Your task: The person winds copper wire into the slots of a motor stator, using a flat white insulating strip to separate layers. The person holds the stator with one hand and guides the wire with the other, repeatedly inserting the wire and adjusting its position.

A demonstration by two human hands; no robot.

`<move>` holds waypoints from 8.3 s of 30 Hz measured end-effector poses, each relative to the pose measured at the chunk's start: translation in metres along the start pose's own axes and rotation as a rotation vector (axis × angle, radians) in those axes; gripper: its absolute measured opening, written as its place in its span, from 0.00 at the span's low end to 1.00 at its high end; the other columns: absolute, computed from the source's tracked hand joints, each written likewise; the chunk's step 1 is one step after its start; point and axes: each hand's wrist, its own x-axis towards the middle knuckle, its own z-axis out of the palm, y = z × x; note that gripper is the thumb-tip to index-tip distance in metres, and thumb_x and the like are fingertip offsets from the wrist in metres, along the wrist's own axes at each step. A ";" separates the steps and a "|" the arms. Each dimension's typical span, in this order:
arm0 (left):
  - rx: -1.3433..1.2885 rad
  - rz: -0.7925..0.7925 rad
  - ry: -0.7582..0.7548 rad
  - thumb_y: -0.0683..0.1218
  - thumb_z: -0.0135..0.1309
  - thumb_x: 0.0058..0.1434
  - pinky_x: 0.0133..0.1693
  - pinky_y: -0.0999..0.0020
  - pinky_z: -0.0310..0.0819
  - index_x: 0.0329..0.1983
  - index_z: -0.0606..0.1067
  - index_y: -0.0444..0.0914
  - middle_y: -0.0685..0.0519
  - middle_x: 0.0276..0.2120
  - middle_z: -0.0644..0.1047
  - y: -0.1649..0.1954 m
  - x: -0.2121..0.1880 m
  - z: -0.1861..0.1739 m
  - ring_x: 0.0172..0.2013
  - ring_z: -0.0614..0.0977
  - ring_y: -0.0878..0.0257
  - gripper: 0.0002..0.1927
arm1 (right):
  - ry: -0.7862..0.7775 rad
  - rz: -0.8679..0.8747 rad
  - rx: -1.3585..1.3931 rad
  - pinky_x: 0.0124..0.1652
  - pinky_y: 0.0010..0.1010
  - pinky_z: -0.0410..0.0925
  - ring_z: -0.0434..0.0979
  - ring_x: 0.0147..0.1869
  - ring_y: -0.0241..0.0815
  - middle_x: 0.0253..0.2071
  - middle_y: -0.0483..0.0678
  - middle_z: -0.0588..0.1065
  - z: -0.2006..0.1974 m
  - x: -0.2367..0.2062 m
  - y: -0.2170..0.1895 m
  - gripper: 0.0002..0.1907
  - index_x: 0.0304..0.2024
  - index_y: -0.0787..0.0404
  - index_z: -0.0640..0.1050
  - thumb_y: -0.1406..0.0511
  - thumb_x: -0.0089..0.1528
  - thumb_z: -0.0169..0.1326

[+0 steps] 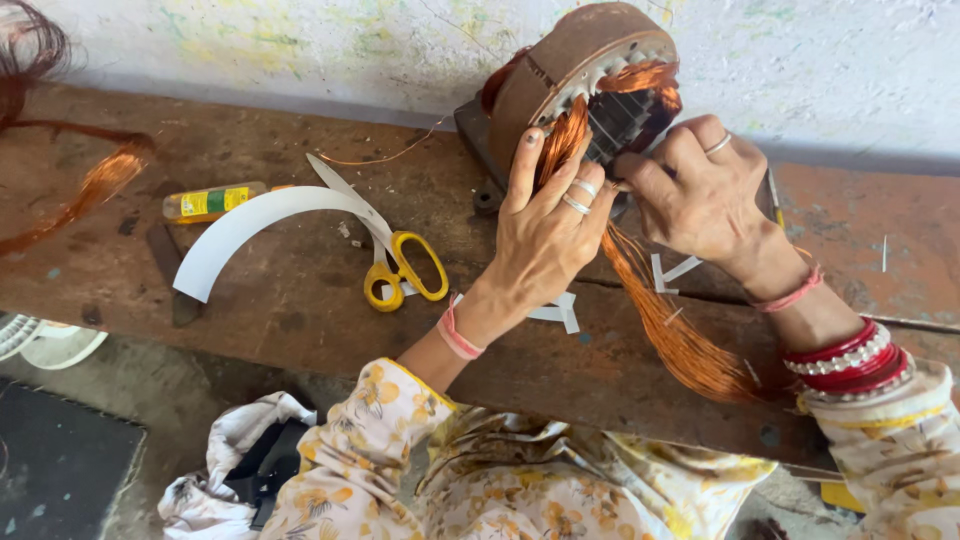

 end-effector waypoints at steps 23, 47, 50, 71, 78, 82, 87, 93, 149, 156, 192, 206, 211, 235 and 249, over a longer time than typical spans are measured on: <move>0.121 0.119 -0.047 0.52 0.59 0.73 0.70 0.38 0.45 0.45 0.79 0.38 0.52 0.42 0.73 -0.010 -0.010 -0.004 0.55 0.77 0.57 0.12 | -0.057 0.047 0.241 0.27 0.35 0.65 0.70 0.30 0.42 0.35 0.47 0.69 -0.002 0.002 0.001 0.09 0.45 0.56 0.80 0.61 0.65 0.61; 0.127 0.178 -0.060 0.50 0.56 0.74 0.71 0.39 0.40 0.55 0.78 0.34 0.50 0.49 0.73 -0.017 -0.019 -0.008 0.56 0.79 0.59 0.15 | -0.083 0.186 0.315 0.26 0.38 0.65 0.73 0.26 0.48 0.28 0.48 0.74 -0.003 0.012 -0.014 0.10 0.37 0.59 0.80 0.61 0.60 0.64; 0.117 0.252 -0.013 0.49 0.57 0.72 0.71 0.38 0.37 0.52 0.79 0.35 0.50 0.47 0.74 -0.026 -0.017 -0.003 0.57 0.79 0.58 0.13 | -0.064 0.195 0.322 0.26 0.37 0.65 0.73 0.25 0.47 0.28 0.47 0.74 -0.003 0.014 -0.017 0.09 0.36 0.59 0.80 0.62 0.60 0.64; 0.106 0.486 0.118 0.47 0.58 0.71 0.73 0.39 0.34 0.50 0.84 0.37 0.53 0.44 0.78 -0.053 -0.012 -0.006 0.58 0.78 0.57 0.12 | -0.065 0.203 0.319 0.27 0.37 0.65 0.71 0.25 0.46 0.27 0.48 0.71 0.004 0.011 -0.018 0.10 0.37 0.61 0.78 0.63 0.60 0.63; 0.005 0.569 0.178 0.44 0.58 0.72 0.74 0.41 0.34 0.56 0.78 0.43 0.55 0.52 0.77 -0.065 -0.025 -0.017 0.63 0.76 0.56 0.10 | -0.125 0.102 0.191 0.24 0.34 0.64 0.69 0.22 0.41 0.26 0.46 0.70 0.001 0.005 -0.013 0.12 0.42 0.60 0.79 0.59 0.63 0.61; -0.058 0.507 0.492 0.50 0.59 0.67 0.70 0.36 0.46 0.59 0.70 0.45 0.53 0.56 0.71 -0.073 -0.027 -0.013 0.63 0.71 0.53 0.19 | -0.147 0.069 0.129 0.20 0.30 0.62 0.65 0.19 0.35 0.23 0.43 0.70 0.006 0.001 -0.008 0.13 0.42 0.58 0.79 0.56 0.66 0.59; -0.199 0.093 0.523 0.65 0.59 0.61 0.73 0.35 0.47 0.69 0.60 0.46 0.48 0.64 0.60 -0.078 -0.027 -0.017 0.66 0.62 0.49 0.39 | -0.099 0.026 0.129 0.19 0.27 0.60 0.61 0.17 0.32 0.22 0.41 0.70 0.006 -0.004 -0.004 0.19 0.49 0.62 0.78 0.52 0.70 0.56; -0.530 -0.352 0.438 0.67 0.61 0.57 0.73 0.52 0.52 0.76 0.46 0.45 0.45 0.68 0.57 -0.069 -0.024 -0.003 0.72 0.59 0.53 0.53 | -0.047 -0.016 0.055 0.13 0.28 0.56 0.55 0.09 0.32 0.12 0.39 0.65 -0.001 0.005 0.001 0.21 0.42 0.60 0.81 0.50 0.62 0.56; -1.038 -0.680 0.040 0.40 0.61 0.57 0.62 0.57 0.74 0.65 0.52 0.33 0.44 0.55 0.71 -0.025 -0.005 -0.010 0.56 0.77 0.56 0.38 | -0.034 0.345 0.475 0.37 0.32 0.75 0.83 0.39 0.45 0.47 0.49 0.82 -0.010 0.040 -0.026 0.05 0.40 0.62 0.83 0.72 0.61 0.64; -1.037 -0.654 0.121 0.38 0.61 0.55 0.62 0.58 0.72 0.68 0.50 0.33 0.44 0.55 0.69 -0.024 -0.010 -0.002 0.54 0.74 0.58 0.43 | -0.300 0.574 0.429 0.26 0.33 0.71 0.80 0.26 0.41 0.34 0.46 0.83 -0.003 0.043 -0.026 0.06 0.35 0.60 0.85 0.64 0.63 0.64; -0.922 -0.490 0.145 0.53 0.55 0.63 0.46 0.54 0.74 0.45 0.74 0.33 0.52 0.37 0.79 -0.027 -0.032 0.052 0.37 0.81 0.58 0.19 | -0.242 1.028 0.865 0.26 0.33 0.60 0.64 0.27 0.31 0.19 0.49 0.69 0.038 0.008 0.000 0.13 0.38 0.71 0.79 0.68 0.69 0.46; -0.979 -0.556 -0.003 0.55 0.63 0.61 0.57 0.53 0.74 0.56 0.71 0.32 0.47 0.50 0.76 -0.031 -0.028 0.017 0.51 0.78 0.56 0.29 | -0.721 0.752 0.598 0.19 0.36 0.57 0.61 0.13 0.39 0.17 0.48 0.74 -0.017 0.020 0.050 0.13 0.44 0.58 0.84 0.59 0.70 0.51; -0.952 -0.469 0.153 0.65 0.60 0.64 0.68 0.54 0.63 0.76 0.45 0.34 0.44 0.64 0.62 -0.033 -0.028 0.017 0.64 0.68 0.54 0.53 | -0.400 0.548 0.517 0.31 0.28 0.72 0.80 0.31 0.34 0.34 0.49 0.82 -0.063 0.035 0.055 0.10 0.47 0.60 0.84 0.63 0.67 0.59; -1.359 -0.997 -0.664 0.35 0.59 0.60 0.47 0.69 0.77 0.56 0.76 0.33 0.54 0.46 0.80 -0.155 0.019 0.025 0.47 0.78 0.67 0.19 | -0.128 0.300 0.415 0.25 0.34 0.70 0.78 0.27 0.44 0.40 0.49 0.79 -0.038 0.052 -0.035 0.08 0.42 0.60 0.84 0.66 0.61 0.65; -1.736 -0.878 -0.580 0.28 0.66 0.51 0.59 0.64 0.72 0.69 0.61 0.35 0.45 0.62 0.70 -0.192 -0.029 0.090 0.61 0.72 0.57 0.43 | -0.154 0.321 0.477 0.28 0.36 0.70 0.78 0.29 0.46 0.34 0.48 0.78 -0.030 0.051 -0.032 0.05 0.40 0.62 0.84 0.68 0.61 0.64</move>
